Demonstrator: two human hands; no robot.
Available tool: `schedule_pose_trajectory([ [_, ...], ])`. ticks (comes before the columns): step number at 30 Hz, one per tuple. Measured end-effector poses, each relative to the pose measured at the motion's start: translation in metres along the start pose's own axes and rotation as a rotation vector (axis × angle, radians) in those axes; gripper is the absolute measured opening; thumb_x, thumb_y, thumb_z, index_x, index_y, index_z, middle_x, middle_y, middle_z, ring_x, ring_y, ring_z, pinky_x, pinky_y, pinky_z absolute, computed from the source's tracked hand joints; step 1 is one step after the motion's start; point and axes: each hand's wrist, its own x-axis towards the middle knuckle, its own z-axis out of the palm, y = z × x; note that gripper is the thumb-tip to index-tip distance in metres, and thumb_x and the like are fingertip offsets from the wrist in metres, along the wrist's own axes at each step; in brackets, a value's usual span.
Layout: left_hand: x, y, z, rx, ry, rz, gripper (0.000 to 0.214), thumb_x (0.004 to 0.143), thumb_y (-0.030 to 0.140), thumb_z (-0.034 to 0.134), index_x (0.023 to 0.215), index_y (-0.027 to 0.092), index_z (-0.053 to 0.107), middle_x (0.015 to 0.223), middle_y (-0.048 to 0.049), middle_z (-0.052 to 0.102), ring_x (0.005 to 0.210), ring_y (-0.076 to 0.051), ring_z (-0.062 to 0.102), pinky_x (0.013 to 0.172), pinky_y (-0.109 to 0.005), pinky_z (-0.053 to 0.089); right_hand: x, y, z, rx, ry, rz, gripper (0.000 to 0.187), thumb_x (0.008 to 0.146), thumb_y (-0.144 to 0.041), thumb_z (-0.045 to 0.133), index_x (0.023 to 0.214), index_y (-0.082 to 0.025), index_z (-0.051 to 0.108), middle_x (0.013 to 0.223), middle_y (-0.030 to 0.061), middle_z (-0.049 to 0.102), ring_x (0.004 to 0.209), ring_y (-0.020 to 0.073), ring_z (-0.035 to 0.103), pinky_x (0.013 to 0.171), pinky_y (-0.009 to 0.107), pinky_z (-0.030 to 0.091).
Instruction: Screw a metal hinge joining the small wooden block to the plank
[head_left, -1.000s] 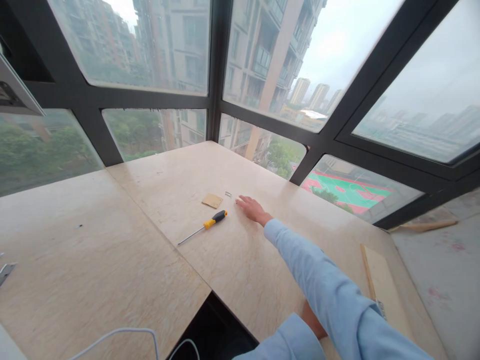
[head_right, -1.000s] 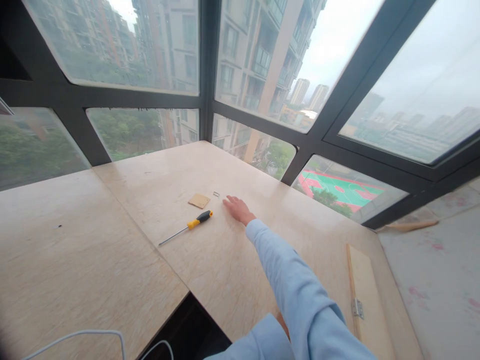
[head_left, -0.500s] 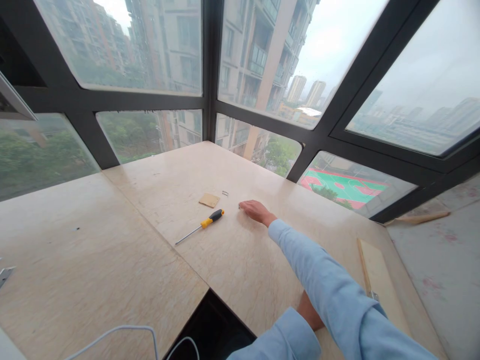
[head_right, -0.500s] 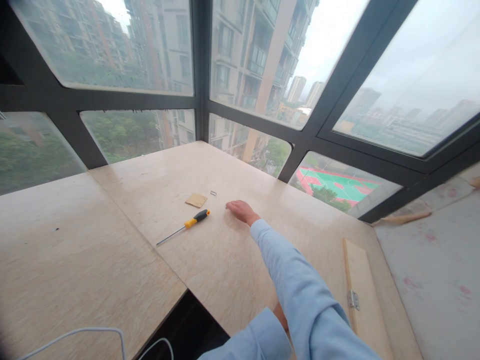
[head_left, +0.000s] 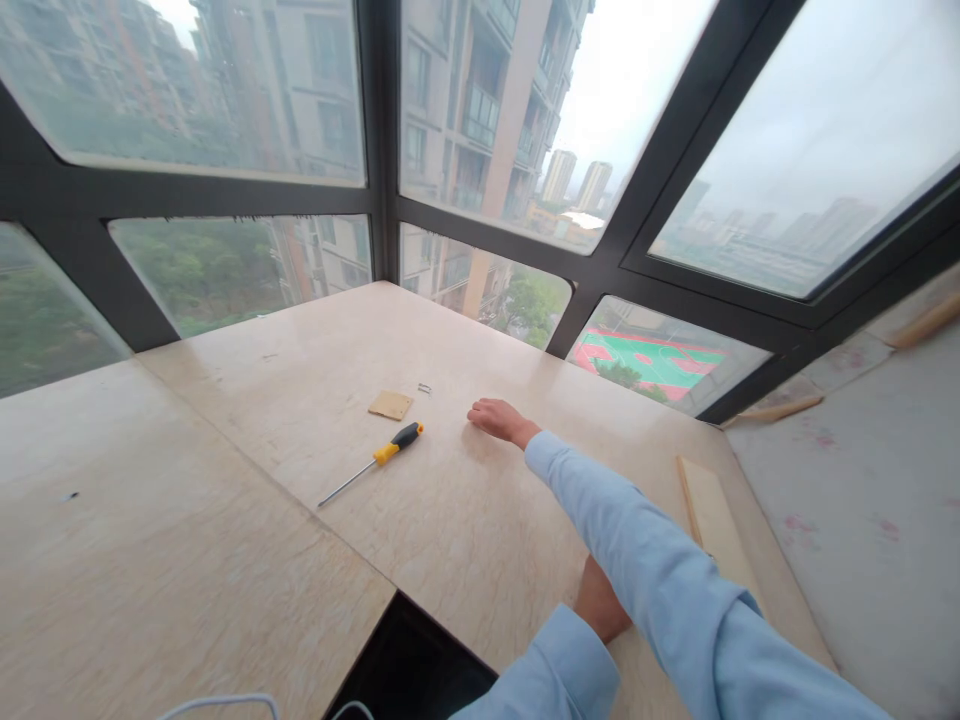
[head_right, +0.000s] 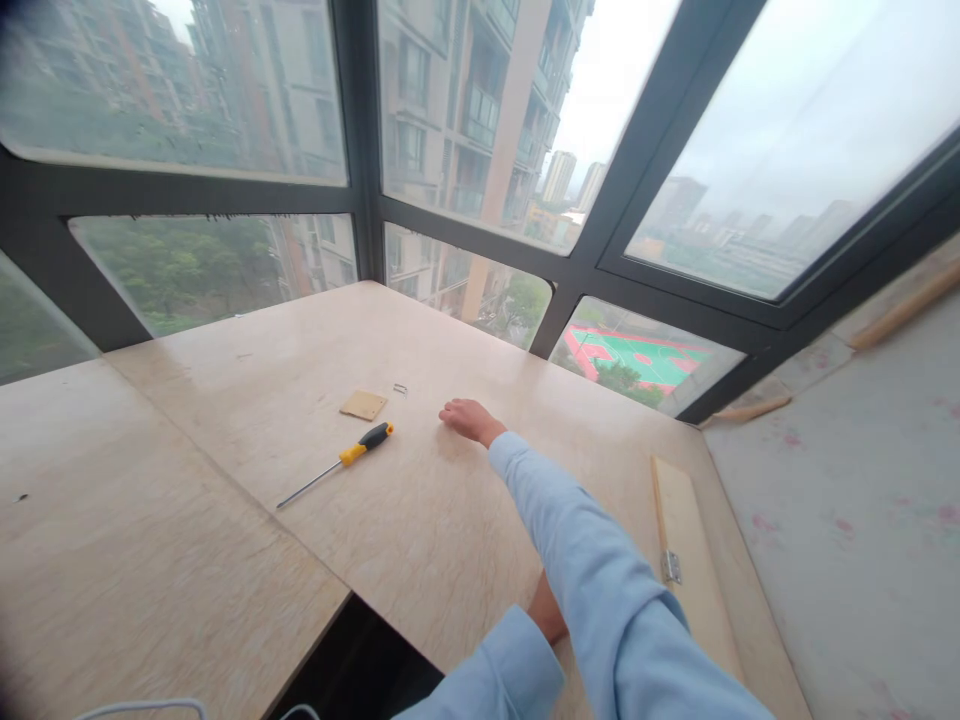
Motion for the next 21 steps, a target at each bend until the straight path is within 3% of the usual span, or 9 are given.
schedule_pose_trajectory([
  [2,0.004,-0.012,0.004,0.080,-0.001,0.015,0.001,0.075,0.021,0.065,0.076,0.021,0.064,0.109,-0.0147,0.071,0.110,-0.031,0.061,0.109,-0.042,0.039,-0.015,-0.001,0.000,0.034,0.032,0.013,0.015,0.089,-0.008,0.054,0.088,-0.015,0.067,0.091,0.0105,0.067,0.087,0.0197,0.057,0.073,0.029,0.041],
  [3,0.006,-0.018,0.006,0.126,-0.011,0.022,0.006,0.076,0.019,0.062,0.070,0.021,0.061,0.101,-0.0143,0.072,0.103,-0.030,0.063,0.104,-0.041,0.043,-0.024,-0.001,0.000,0.056,0.053,0.021,0.015,0.087,-0.008,0.054,0.091,-0.015,0.067,0.093,0.0103,0.066,0.088,0.0199,0.057,0.074,0.029,0.041],
  [6,0.011,-0.032,0.010,0.167,-0.073,-0.028,0.016,0.078,0.014,0.054,0.063,0.018,0.054,0.070,-0.0094,0.068,0.077,-0.024,0.067,0.077,-0.034,0.054,-0.059,-0.001,0.000,0.138,0.131,0.064,0.020,0.086,-0.008,0.054,0.098,-0.017,0.068,0.096,0.0095,0.066,0.091,0.0201,0.057,0.076,0.029,0.042],
  [9,0.014,-0.040,0.014,0.089,-0.098,-0.096,0.015,0.083,0.017,0.047,0.073,0.015,0.057,0.065,-0.0045,0.063,0.057,-0.017,0.064,0.052,-0.024,0.048,-0.107,0.004,-0.004,0.238,0.228,0.139,0.021,0.088,-0.009,0.052,0.099,-0.018,0.068,0.097,0.0091,0.065,0.091,0.0198,0.058,0.078,0.030,0.043],
  [16,0.015,-0.045,0.014,0.145,-0.106,-0.040,0.022,0.087,0.028,0.047,0.087,0.012,0.063,0.077,-0.0063,0.065,0.054,-0.013,0.064,0.051,-0.023,0.048,-0.244,0.014,-0.025,0.507,0.480,0.389,0.018,0.095,-0.024,0.051,0.097,-0.021,0.068,0.097,0.0071,0.068,0.090,0.0182,0.063,0.082,0.032,0.049],
  [21,0.016,-0.047,0.013,0.221,-0.135,-0.001,0.027,0.087,0.035,0.048,0.088,0.013,0.063,0.078,-0.0061,0.065,0.056,-0.014,0.065,0.052,-0.024,0.049,-0.338,0.007,-0.025,0.690,0.696,0.665,0.019,0.091,-0.035,0.058,0.095,-0.021,0.069,0.092,0.0060,0.072,0.081,0.0184,0.068,0.074,0.033,0.054],
])
